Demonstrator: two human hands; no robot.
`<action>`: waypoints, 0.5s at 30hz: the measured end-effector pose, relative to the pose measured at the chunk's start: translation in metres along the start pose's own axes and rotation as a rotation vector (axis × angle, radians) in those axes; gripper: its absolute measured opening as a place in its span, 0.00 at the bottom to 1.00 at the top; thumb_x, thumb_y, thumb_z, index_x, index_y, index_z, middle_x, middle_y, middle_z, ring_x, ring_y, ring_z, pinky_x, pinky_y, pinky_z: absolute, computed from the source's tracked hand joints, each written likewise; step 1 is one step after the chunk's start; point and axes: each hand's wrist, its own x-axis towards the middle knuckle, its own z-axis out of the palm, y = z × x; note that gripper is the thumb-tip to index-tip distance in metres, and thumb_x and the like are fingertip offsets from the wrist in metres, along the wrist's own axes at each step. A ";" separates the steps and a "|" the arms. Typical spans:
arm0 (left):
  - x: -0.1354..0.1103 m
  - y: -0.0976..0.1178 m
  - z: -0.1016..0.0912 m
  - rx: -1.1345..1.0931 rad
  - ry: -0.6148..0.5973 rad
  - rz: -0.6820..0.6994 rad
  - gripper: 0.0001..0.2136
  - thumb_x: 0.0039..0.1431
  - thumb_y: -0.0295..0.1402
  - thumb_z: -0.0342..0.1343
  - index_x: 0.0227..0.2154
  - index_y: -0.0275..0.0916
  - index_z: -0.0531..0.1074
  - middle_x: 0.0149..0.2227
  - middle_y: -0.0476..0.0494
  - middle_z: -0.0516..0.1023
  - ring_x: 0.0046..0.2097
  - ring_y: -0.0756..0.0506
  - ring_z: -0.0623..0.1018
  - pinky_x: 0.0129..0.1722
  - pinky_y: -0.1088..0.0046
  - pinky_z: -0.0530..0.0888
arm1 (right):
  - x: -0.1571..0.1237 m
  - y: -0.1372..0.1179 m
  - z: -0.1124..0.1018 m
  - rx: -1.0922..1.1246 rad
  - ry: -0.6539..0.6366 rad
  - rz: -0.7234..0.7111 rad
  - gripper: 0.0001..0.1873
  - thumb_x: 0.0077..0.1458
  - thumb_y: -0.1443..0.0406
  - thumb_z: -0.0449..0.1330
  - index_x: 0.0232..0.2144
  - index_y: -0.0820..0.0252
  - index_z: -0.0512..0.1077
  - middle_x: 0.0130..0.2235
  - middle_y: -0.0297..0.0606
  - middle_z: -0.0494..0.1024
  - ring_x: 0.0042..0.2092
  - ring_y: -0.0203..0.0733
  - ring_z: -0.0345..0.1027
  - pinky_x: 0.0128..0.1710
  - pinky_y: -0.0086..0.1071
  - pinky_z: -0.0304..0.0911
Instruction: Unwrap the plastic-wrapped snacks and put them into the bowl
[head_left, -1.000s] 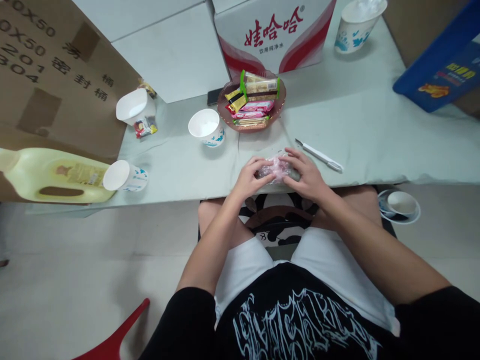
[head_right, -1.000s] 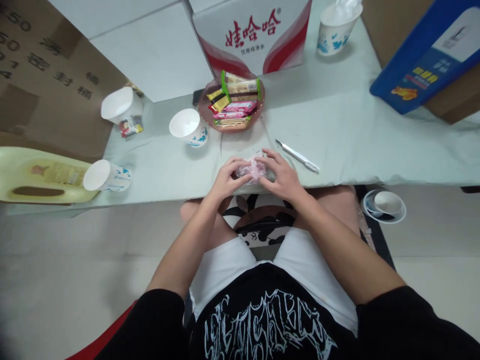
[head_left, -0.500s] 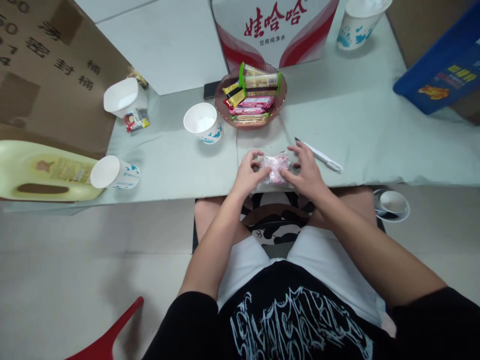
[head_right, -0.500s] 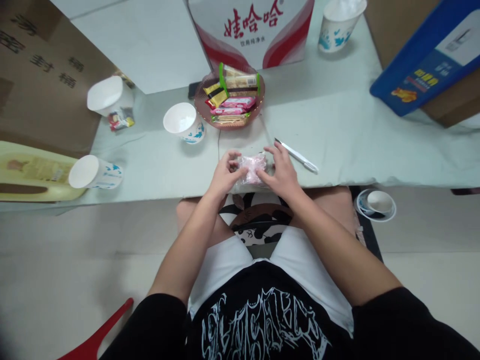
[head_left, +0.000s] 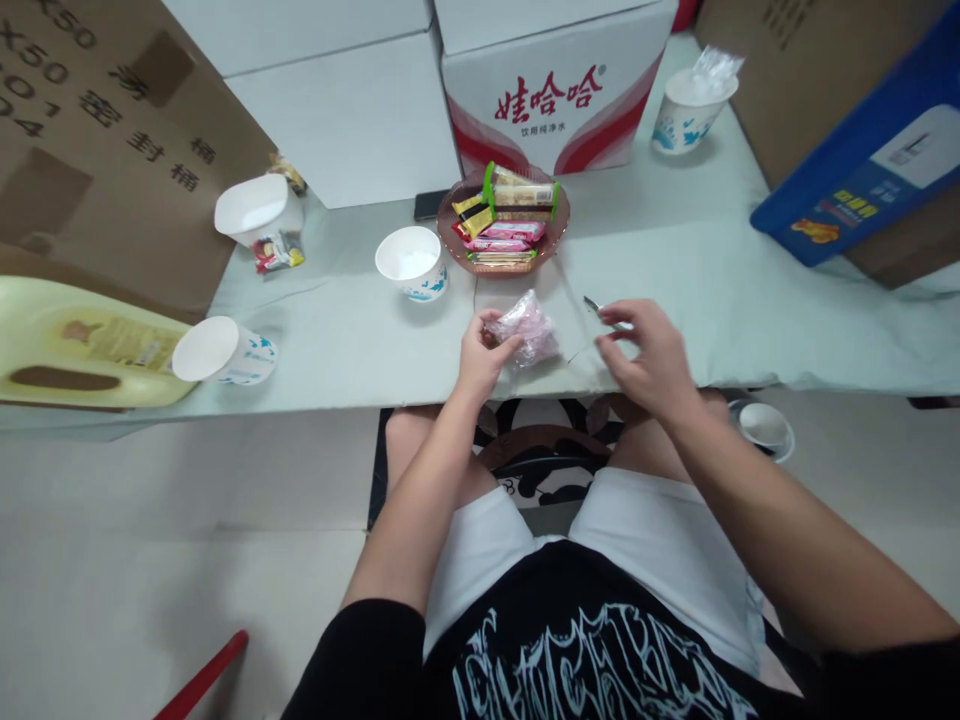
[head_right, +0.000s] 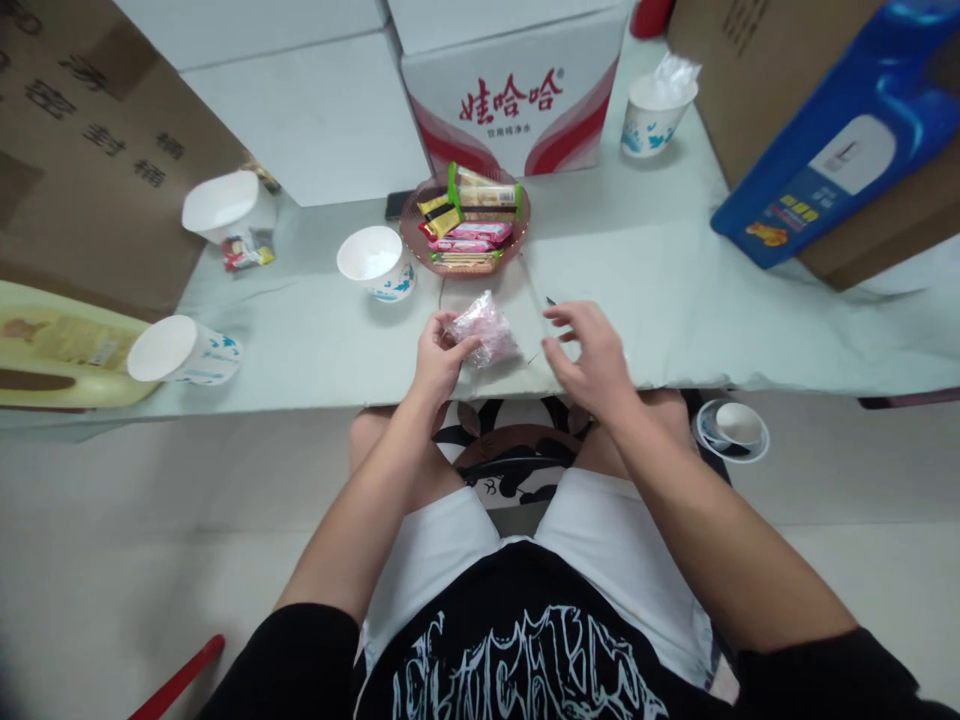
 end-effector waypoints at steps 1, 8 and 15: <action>0.000 -0.002 -0.001 0.006 0.000 0.017 0.20 0.44 0.34 0.69 0.40 0.42 0.68 0.37 0.50 0.74 0.35 0.50 0.73 0.38 0.74 0.70 | 0.003 0.003 -0.008 -0.119 0.034 -0.014 0.15 0.59 0.60 0.56 0.49 0.53 0.71 0.51 0.48 0.74 0.52 0.53 0.71 0.49 0.46 0.70; -0.006 -0.002 0.001 0.051 -0.041 0.068 0.18 0.44 0.33 0.68 0.38 0.42 0.68 0.37 0.49 0.71 0.34 0.50 0.69 0.35 0.73 0.68 | 0.003 0.048 -0.024 -0.554 -0.079 0.057 0.16 0.58 0.58 0.57 0.43 0.58 0.78 0.42 0.50 0.75 0.48 0.60 0.69 0.50 0.54 0.65; -0.007 -0.002 0.003 0.082 -0.056 0.093 0.17 0.47 0.34 0.67 0.39 0.41 0.68 0.38 0.48 0.72 0.36 0.48 0.72 0.37 0.72 0.70 | -0.020 -0.003 -0.006 -0.058 -0.140 0.207 0.27 0.68 0.49 0.41 0.43 0.55 0.74 0.29 0.38 0.72 0.27 0.43 0.66 0.28 0.37 0.62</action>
